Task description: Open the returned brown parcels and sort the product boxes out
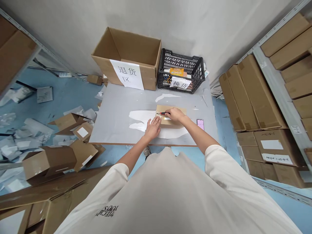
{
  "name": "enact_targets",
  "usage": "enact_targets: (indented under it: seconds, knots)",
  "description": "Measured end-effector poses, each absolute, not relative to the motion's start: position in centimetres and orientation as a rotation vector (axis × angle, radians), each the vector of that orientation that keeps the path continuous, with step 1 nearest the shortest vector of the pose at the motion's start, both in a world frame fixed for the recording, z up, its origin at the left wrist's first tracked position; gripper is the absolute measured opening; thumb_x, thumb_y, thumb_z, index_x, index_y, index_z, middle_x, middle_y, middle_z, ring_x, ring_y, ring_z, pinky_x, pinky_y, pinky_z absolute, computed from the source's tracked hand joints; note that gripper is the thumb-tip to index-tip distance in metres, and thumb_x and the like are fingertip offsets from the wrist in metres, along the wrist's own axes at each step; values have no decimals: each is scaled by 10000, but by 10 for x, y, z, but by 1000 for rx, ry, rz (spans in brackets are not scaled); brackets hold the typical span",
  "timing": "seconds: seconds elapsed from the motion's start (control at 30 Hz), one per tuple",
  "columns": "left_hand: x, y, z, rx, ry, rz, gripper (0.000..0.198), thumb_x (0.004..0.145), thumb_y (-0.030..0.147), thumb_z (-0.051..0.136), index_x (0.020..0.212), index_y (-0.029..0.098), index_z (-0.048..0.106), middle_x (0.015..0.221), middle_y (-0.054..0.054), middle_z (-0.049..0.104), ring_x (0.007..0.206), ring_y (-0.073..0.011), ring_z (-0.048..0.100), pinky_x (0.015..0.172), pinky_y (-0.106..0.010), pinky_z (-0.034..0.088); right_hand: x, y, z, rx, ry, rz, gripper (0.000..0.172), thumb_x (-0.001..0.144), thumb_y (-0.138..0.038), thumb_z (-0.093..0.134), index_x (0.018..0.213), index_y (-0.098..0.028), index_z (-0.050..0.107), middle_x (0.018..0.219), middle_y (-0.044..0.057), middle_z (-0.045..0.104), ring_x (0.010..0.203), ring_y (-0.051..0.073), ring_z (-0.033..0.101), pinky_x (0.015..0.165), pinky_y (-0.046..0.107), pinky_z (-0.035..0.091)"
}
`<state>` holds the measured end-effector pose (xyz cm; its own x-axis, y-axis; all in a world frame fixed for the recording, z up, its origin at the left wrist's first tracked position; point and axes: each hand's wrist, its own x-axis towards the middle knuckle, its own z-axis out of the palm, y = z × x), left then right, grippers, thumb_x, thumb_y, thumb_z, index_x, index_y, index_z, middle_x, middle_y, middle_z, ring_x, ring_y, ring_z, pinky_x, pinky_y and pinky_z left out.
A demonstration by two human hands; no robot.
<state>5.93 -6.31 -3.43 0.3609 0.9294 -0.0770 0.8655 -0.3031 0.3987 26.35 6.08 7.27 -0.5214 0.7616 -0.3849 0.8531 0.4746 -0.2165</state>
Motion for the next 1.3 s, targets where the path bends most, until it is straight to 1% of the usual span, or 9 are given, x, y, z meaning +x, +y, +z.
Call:
enact_targets:
  seconds: [0.2,0.4,0.53,0.63,0.8,0.97,1.07,1.17,1.3]
  knots:
    - [59,-64,-33,2268,1567,218,736,1063,274,464,1789,195,375,1873,-140,327,1750,-304,294,1419,-608,179,262,60,81,1382,2436,-560,412,1167,-366,481,1339,-232,830,1204,119,867,1048,258,767,824,304,424]
    - [59,-64,-31,2264,1573,216,745,1082,373,487,1798,205,366,1870,-145,332,1744,-334,302,1412,-632,185,259,58,79,1391,2402,-564,431,1166,-372,465,1348,-229,828,1275,131,854,1099,266,766,837,303,443]
    - [59,-65,-28,2251,1588,199,712,1094,347,445,1790,210,387,1874,-137,321,1744,-322,303,1402,-645,202,268,55,74,1407,2416,-586,448,1176,-404,454,1418,-257,802,1319,121,845,1137,265,761,897,299,467]
    - [60,-66,-27,2243,1611,189,703,1098,330,427,1791,223,386,1879,-121,312,1746,-303,299,1402,-628,212,273,55,73,1407,2415,-576,442,1174,-411,468,1417,-251,800,1349,133,833,1151,271,760,896,300,465]
    - [60,-68,-25,2241,1630,151,719,1090,306,428,1803,233,361,1881,-116,308,1751,-291,288,1403,-614,213,273,57,76,1393,2386,-583,408,1155,-378,477,1309,-239,828,1258,132,852,1111,267,759,833,304,444]
    - [59,-68,-24,2237,1634,132,741,1081,301,433,1812,220,337,1879,-135,307,1748,-312,297,1401,-630,224,289,60,71,1461,2360,-583,409,1122,-390,499,1272,-253,854,1231,138,851,1090,292,749,838,334,459]
    - [60,-67,-22,2225,1650,128,732,1090,325,429,1808,215,338,1877,-143,312,1747,-316,302,1400,-621,235,321,62,68,1545,2311,-585,391,1084,-411,551,1246,-277,881,1186,120,861,1061,307,745,811,349,469]
    - [60,-66,-21,2223,1655,119,722,1099,346,414,1804,209,343,1876,-147,316,1748,-317,300,1395,-614,251,365,62,67,1619,2267,-598,368,1052,-425,593,1241,-319,891,1064,92,867,986,295,740,753,344,457]
    - [61,-65,-21,2232,1671,99,721,1097,332,397,1805,205,340,1869,-153,333,1748,-320,300,1389,-620,259,424,55,69,1761,2200,-632,309,1008,-443,662,1127,-319,918,1024,104,859,972,308,737,764,352,459]
